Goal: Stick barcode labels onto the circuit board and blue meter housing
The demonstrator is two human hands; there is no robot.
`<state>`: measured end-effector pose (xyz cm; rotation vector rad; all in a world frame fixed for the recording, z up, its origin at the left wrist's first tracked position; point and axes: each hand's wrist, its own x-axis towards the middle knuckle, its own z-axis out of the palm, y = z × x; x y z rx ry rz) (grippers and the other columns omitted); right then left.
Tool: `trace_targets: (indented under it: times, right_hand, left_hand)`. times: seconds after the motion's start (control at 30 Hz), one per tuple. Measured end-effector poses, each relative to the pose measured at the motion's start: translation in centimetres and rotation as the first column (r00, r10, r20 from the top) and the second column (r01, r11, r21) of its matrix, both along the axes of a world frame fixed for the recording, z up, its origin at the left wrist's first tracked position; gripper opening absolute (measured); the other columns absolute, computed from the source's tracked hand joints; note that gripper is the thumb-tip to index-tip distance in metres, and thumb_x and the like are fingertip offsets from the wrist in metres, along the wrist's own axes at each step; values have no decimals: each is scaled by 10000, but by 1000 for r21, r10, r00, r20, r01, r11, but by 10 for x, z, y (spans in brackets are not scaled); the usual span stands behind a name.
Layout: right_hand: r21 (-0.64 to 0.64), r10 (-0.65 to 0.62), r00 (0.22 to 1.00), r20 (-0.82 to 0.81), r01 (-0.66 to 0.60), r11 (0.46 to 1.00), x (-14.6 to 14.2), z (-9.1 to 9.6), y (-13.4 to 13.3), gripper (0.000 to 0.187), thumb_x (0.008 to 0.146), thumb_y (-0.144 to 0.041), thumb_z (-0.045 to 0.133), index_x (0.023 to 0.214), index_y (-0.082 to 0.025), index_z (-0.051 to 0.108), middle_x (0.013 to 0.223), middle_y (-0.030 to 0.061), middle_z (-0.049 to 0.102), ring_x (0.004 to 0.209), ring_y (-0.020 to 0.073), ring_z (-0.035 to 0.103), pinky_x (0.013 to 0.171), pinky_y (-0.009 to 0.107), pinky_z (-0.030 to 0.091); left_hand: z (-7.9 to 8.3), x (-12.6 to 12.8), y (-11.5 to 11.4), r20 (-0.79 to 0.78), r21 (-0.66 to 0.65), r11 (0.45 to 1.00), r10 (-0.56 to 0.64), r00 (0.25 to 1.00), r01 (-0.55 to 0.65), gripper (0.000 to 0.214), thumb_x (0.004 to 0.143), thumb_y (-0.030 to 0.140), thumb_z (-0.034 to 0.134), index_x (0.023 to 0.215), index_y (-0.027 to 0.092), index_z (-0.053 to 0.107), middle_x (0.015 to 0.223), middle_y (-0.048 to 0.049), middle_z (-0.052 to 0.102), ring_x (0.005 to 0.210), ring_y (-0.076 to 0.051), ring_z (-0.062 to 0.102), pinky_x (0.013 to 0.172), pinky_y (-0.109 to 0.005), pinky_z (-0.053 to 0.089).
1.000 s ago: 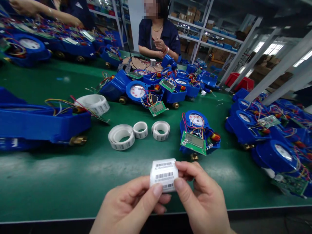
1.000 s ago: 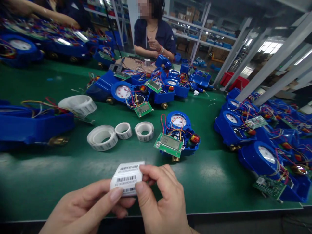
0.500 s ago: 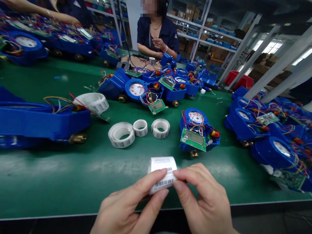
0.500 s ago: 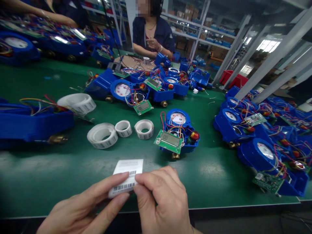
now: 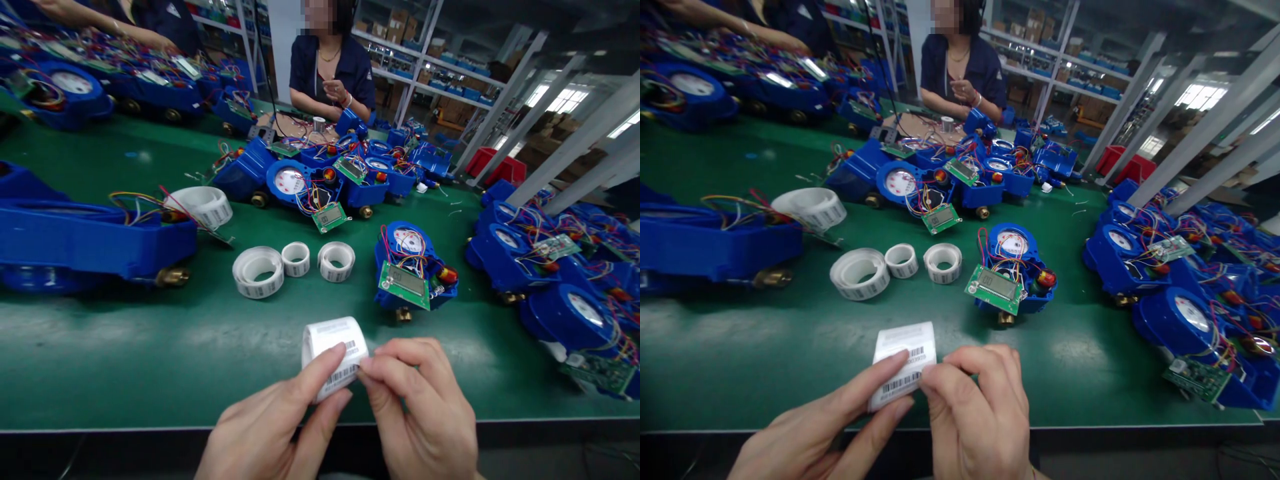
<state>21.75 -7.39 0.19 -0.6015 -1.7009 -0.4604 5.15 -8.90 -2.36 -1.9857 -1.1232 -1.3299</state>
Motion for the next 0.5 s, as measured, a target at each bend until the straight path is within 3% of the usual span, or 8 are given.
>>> trace_targets:
  times: [0.1, 0.23, 0.37, 0.43, 0.5]
  right_hand:
    - [-65, 15, 999, -30, -17, 998, -4, -4, -1, 111, 892, -134, 596, 963, -218, 610, 917, 14, 546, 920, 94, 466, 834, 224, 390]
    - [-81, 15, 999, -44, -18, 997, -4, -5, -3, 63, 918, -153, 564, 944, -210, 574, 934, 17, 520, 939, 92, 458, 853, 219, 364]
    - [-2, -37, 996, 75, 37, 999, 8, -6, -7, 130, 891, -146, 601, 1003, -197, 559, 1020, 54, 464, 1005, 78, 457, 920, 176, 363]
    - [52, -41, 998, 38, 39, 998, 15, -8, -7, 135, 874, -135, 620, 994, -184, 583, 1046, 75, 452, 1013, 77, 478, 912, 180, 381]
    - [94, -19, 1000, -4, 19, 995, 20, -13, -5, 157, 850, -107, 634, 995, -155, 603, 1055, 96, 469, 1005, 87, 498, 867, 198, 400]
  left_hand:
    - [0, 0, 0, -18, 30, 998, 53, 998, -52, 376, 986, 352, 495, 1305, 176, 404, 930, -32, 703, 722, -56, 660, 780, -93, 487]
    - [-7, 1, 2, -58, 77, 991, 115, 992, -111, 472, 946, 209, 555, 1372, 100, 383, 939, -102, 689, 726, -83, 640, 864, -150, 476]
    - [-14, -8, 9, 4, 127, 980, 155, 988, -154, 501, 939, 193, 570, 1395, 94, 386, 1058, -112, 680, 802, -76, 655, 883, -157, 476]
    - [-14, -21, 12, 93, 143, 982, 114, 989, -126, 415, 964, 226, 541, 1356, 117, 466, 1142, -84, 665, 890, -63, 663, 901, -133, 474]
    - [-12, -38, 14, 56, 185, 973, 132, 990, -141, 464, 932, 196, 586, 1375, 116, 472, 1117, -78, 658, 883, -77, 645, 878, -176, 475]
